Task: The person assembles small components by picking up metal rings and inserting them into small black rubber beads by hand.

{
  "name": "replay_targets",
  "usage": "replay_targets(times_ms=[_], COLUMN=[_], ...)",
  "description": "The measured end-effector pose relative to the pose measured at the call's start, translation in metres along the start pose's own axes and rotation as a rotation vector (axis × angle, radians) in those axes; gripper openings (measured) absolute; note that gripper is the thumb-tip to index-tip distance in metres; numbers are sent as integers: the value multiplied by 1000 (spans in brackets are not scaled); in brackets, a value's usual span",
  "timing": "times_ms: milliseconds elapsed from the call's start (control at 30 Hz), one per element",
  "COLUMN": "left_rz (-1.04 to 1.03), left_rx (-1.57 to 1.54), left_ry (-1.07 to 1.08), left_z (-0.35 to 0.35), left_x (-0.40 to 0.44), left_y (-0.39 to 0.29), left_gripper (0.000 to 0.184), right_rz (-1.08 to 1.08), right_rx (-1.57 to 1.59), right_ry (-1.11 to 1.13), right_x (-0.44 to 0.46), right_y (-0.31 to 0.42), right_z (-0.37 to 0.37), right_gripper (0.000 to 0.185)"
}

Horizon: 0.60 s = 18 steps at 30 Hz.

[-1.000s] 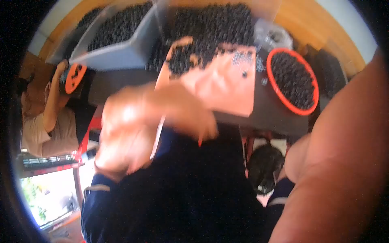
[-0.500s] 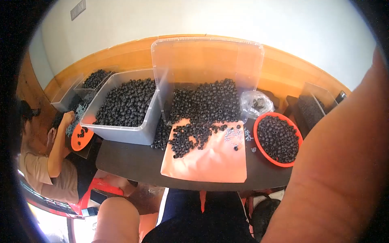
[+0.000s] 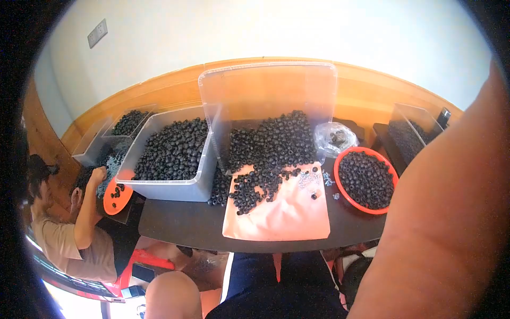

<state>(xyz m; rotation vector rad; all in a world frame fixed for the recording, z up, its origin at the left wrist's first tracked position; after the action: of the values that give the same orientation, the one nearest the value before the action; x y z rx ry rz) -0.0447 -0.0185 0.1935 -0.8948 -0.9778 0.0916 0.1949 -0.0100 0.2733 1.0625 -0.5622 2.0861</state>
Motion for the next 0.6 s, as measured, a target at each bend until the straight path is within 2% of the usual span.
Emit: replay_targets(times_ms=[600], left_rz=[-42], left_rx=[10], left_ry=[-31], left_z=[12], left_x=[-3], left_y=[-6], left_gripper=[17], right_rz=[-3], right_rx=[-18], right_ry=[50], right_x=[7], right_y=[-3], right_z=[-8], right_gripper=[29])
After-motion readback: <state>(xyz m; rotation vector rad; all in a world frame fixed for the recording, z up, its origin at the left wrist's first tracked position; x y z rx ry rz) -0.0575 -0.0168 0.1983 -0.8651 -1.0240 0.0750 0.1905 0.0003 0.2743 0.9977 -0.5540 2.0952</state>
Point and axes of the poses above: each hand's wrist, its own x-axis towards the middle knuckle, its own z-axis out of the back of the hand, y = z × x, the point moved 6 cm from there along x, towards the middle knuckle, and after that the axes turned 5 degrees about z, right-handed, at the moved point
